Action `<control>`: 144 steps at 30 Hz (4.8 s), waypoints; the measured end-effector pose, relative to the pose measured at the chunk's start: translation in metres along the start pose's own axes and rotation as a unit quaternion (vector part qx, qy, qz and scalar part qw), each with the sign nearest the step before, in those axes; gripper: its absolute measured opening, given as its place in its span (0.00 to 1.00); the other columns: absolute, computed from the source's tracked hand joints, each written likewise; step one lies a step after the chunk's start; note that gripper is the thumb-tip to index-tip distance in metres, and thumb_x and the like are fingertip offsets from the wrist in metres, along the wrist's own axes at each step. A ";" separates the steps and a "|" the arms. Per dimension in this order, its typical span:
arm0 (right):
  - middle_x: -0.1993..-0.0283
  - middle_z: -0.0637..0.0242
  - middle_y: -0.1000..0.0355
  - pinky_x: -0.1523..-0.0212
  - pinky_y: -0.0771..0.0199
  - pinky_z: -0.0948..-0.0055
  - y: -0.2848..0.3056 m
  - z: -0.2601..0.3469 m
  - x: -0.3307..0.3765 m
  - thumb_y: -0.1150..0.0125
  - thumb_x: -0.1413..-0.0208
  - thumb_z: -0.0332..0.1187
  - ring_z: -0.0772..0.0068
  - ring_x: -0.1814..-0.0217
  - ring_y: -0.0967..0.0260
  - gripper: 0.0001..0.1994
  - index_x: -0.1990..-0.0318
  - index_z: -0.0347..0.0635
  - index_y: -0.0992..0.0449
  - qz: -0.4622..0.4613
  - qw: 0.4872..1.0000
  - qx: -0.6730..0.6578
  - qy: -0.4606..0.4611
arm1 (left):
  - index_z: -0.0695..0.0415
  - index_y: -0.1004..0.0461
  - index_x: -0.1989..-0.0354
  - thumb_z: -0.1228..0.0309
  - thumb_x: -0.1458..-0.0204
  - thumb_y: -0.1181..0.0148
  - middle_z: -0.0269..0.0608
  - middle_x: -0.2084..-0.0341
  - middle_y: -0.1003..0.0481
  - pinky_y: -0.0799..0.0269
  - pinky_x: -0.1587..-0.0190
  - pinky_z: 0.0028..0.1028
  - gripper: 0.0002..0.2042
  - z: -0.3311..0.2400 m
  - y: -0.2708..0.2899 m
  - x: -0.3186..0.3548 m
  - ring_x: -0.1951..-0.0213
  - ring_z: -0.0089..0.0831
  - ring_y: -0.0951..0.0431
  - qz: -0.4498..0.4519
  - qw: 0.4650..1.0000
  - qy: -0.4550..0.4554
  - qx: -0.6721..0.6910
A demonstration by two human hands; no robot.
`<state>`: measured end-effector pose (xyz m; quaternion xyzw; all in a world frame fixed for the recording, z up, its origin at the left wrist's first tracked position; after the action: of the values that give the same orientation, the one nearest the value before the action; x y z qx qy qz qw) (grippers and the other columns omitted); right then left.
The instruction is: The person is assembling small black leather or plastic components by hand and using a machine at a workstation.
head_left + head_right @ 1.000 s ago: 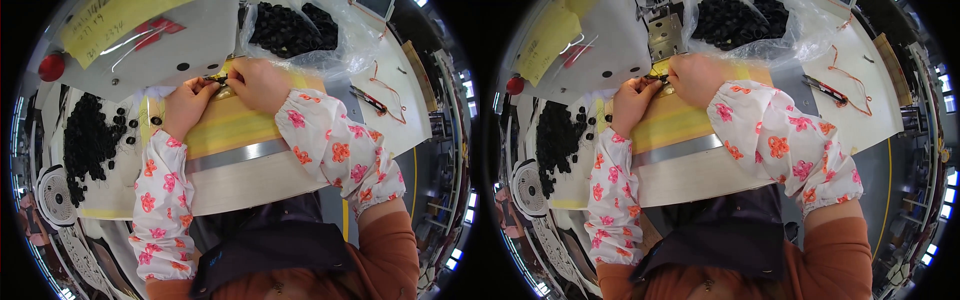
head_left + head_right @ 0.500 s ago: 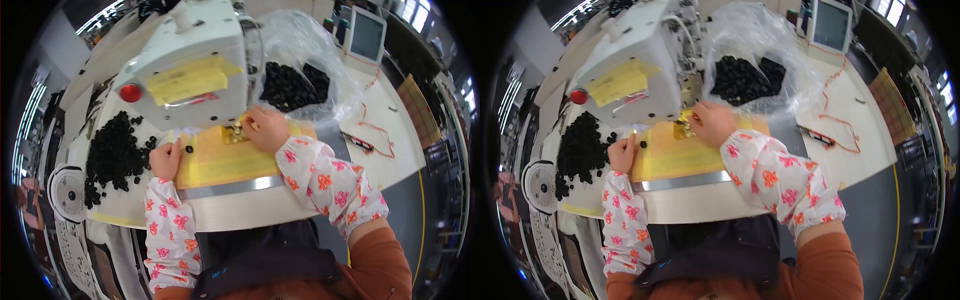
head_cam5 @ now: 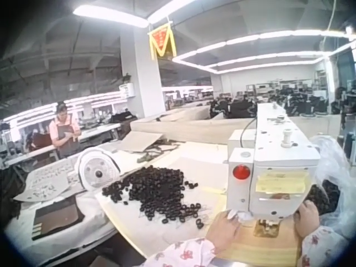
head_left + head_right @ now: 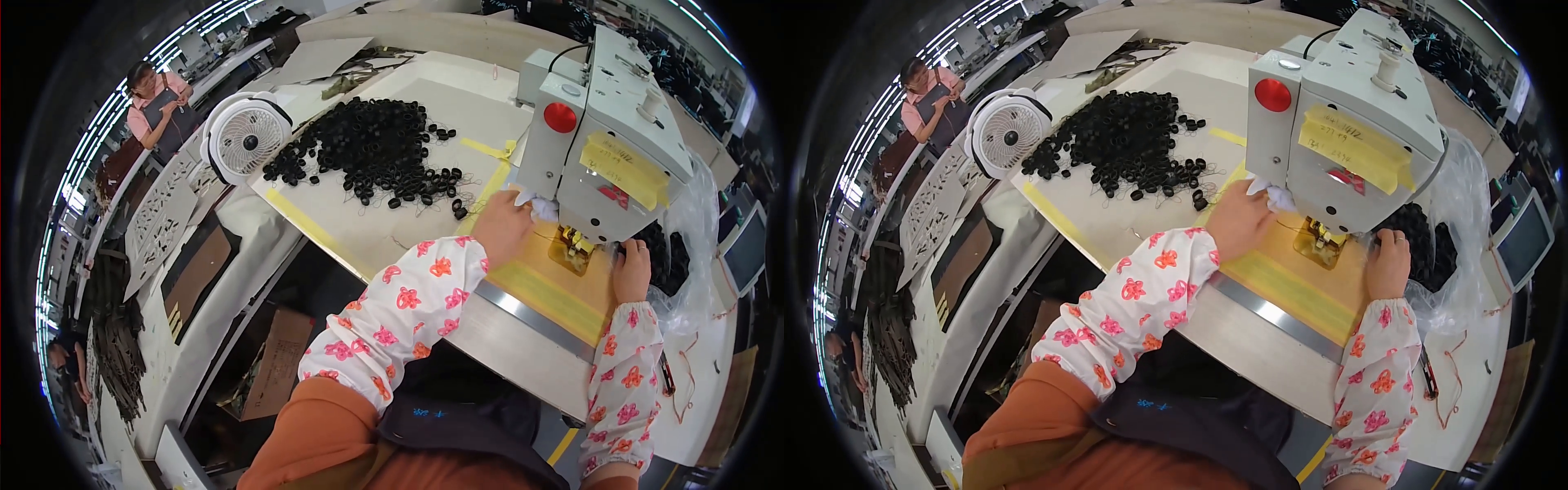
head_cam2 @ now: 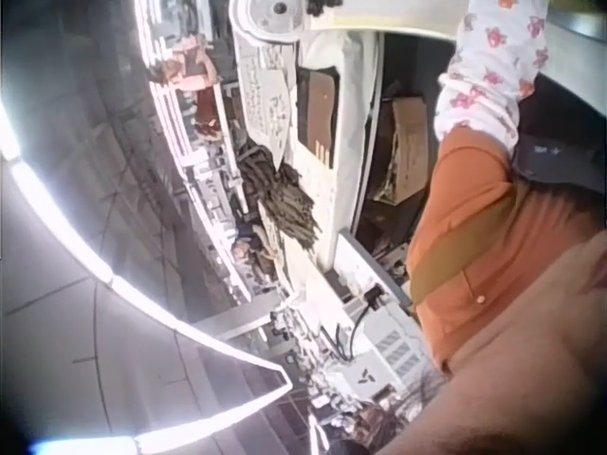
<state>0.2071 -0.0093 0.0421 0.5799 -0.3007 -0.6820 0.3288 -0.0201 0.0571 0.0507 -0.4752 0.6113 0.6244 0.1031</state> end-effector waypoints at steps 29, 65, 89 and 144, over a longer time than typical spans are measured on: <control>0.76 0.74 0.34 0.78 0.41 0.87 -0.026 0.041 0.026 0.45 0.53 0.26 0.88 0.76 0.39 0.10 0.61 0.35 0.32 0.175 0.818 -0.482 -0.258 | 0.60 0.27 0.79 0.65 0.58 0.47 0.45 0.83 0.29 0.37 0.67 0.36 0.10 -0.005 -0.067 -0.011 0.73 0.40 0.29 0.174 0.957 0.143 0.181; 0.72 0.68 0.32 0.76 0.32 0.84 -0.007 0.054 0.030 0.47 0.55 0.22 0.83 0.76 0.34 0.06 0.67 0.35 0.32 0.140 0.835 -0.474 -0.241 | 0.63 0.29 0.71 0.71 0.55 0.43 0.30 0.82 0.31 0.37 0.75 0.17 0.08 -0.033 -0.070 -0.001 0.79 0.15 0.35 0.313 0.811 0.214 0.446; 0.76 0.67 0.33 0.75 0.34 0.82 -0.015 0.049 0.037 0.42 0.60 0.23 0.81 0.77 0.36 0.10 0.67 0.34 0.32 0.151 0.860 -0.452 -0.185 | 0.62 0.27 0.69 0.75 0.54 0.47 0.28 0.81 0.30 0.39 0.75 0.16 0.06 -0.040 -0.071 0.000 0.78 0.14 0.35 0.292 0.839 0.181 0.422; 0.69 0.60 0.34 0.73 0.33 0.73 0.017 0.101 0.021 0.42 0.60 0.20 0.66 0.73 0.34 0.12 0.67 0.37 0.37 0.045 0.953 -0.294 0.062 | 0.60 0.31 0.60 0.70 0.52 0.52 0.44 0.70 0.27 0.35 0.61 0.27 0.11 -0.034 -0.065 0.002 0.66 0.32 0.27 0.318 0.815 0.108 0.473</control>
<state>0.1068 -0.0329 0.0577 0.4842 -0.0913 -0.6877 0.5332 0.0409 0.0418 0.0134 -0.2117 0.9555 0.2009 0.0442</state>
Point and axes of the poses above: each hand's wrist, its own x-axis away from the middle knuckle, its own y-axis out of the back of the hand, z = x × y, the point moved 8 cm from there along -x, towards the middle knuckle
